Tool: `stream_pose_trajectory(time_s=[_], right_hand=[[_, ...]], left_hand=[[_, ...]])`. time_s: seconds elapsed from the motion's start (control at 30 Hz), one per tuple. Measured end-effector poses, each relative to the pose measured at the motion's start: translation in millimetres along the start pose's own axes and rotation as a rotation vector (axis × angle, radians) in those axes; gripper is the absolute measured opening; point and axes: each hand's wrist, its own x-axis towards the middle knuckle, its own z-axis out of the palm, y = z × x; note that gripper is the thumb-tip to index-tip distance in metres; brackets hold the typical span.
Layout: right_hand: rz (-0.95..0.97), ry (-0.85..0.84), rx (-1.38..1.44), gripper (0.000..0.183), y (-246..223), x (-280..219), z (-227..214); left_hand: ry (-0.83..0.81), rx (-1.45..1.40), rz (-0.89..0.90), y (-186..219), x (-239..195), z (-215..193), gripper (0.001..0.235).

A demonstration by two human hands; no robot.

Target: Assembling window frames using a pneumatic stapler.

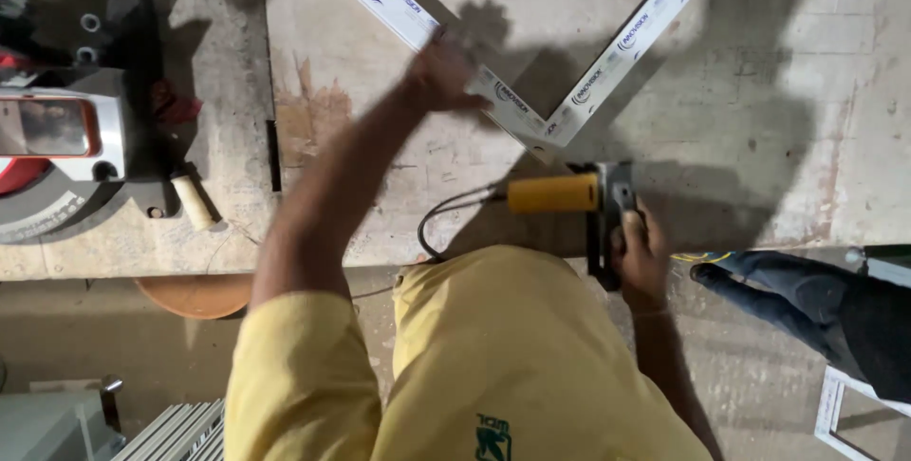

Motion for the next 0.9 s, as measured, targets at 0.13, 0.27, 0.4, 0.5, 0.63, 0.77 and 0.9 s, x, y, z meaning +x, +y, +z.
stream_pose_trajectory(time_s=[0.13,0.27,0.4,0.5,0.63,0.77,0.9], right_hand=[[0.149,0.128,-0.107,0.027,22,-6,-38],[-0.670,0.145,-0.996,0.015,70,-4,-61],[-0.259,0.207,-0.533,0.012,93,-8,-62],[0.003,0.245,-0.216,0.022,88,-11,-59],[0.129,0.252,0.166,0.024,72,-22,-55],[-0.150,0.331,-0.351,0.020,26,-47,-58],[0.269,0.408,0.194,0.037,33,-83,-84]], left_hand=[[-0.915,-0.105,-0.012,-49,-36,41,0.105],[-1.115,-0.199,0.139,-49,-38,47,0.103],[-0.810,-0.102,0.206,7,-25,8,0.107],[-0.722,-0.221,-0.035,39,-31,-12,0.105],[-0.567,-0.318,-0.112,68,-44,-46,0.114],[-0.901,-0.209,-0.319,106,-26,-51,0.112],[-0.990,-0.259,-0.637,164,19,-17,0.111]])
